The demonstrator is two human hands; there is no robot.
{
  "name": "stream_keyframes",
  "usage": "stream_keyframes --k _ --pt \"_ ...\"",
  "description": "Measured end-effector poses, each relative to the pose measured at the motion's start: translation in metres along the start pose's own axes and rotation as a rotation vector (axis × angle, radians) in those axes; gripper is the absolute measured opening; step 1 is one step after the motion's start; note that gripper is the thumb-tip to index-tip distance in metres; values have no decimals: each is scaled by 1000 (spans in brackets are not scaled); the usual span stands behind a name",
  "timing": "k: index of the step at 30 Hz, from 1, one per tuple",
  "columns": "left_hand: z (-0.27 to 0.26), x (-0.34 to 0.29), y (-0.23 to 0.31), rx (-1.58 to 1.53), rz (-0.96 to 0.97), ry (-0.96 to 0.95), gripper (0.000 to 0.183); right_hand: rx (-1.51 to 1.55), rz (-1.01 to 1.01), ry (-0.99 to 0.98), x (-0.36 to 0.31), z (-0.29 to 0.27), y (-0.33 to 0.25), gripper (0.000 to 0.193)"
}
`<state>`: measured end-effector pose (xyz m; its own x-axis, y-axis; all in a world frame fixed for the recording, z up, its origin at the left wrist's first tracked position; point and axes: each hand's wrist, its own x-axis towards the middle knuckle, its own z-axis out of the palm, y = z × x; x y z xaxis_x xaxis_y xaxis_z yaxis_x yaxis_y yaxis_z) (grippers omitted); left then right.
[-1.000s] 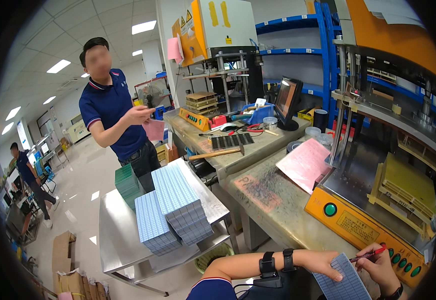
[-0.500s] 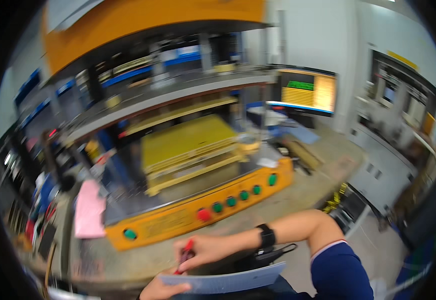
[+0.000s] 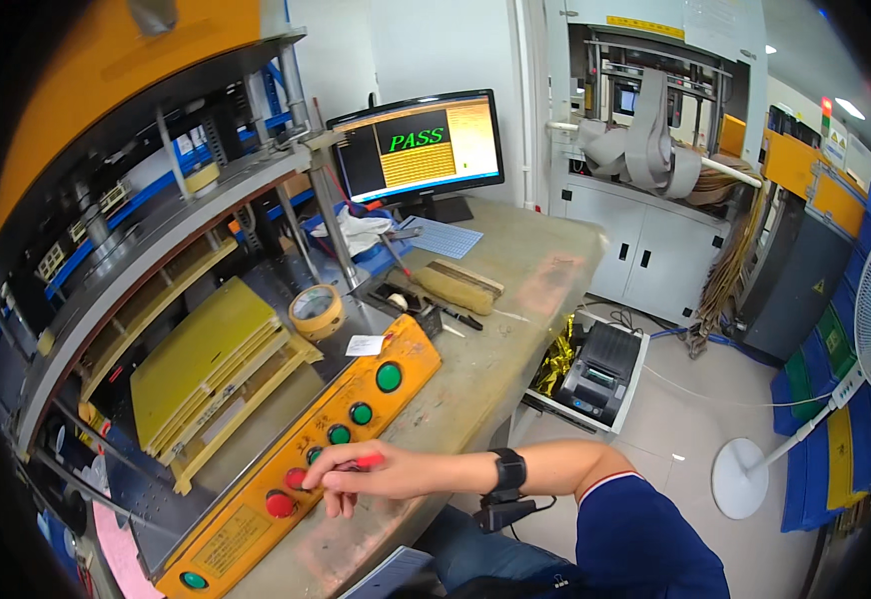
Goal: The user is seen inspecting and marking printed circuit sheets at a workbench, then moving to a testing machine to process them.
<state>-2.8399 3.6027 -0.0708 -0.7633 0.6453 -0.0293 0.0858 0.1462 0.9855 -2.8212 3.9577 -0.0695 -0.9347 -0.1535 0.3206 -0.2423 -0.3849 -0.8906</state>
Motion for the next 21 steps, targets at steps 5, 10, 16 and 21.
stream_keyframes --k 5,10,16,21 --pt "-12 14 -2 773 767 19 26 -183 -297 64 -30 -24 2 20" --pt "-22 23 -23 1358 1045 -16 25 -667 -398 33 -51 -18 13 19" --pt "-43 29 -44 1360 933 70 36 -1285 -447 -311 -37 21 57 24" --pt "-77 14 -52 1441 740 129 43 -1410 -492 -270 -23 46 73 21"
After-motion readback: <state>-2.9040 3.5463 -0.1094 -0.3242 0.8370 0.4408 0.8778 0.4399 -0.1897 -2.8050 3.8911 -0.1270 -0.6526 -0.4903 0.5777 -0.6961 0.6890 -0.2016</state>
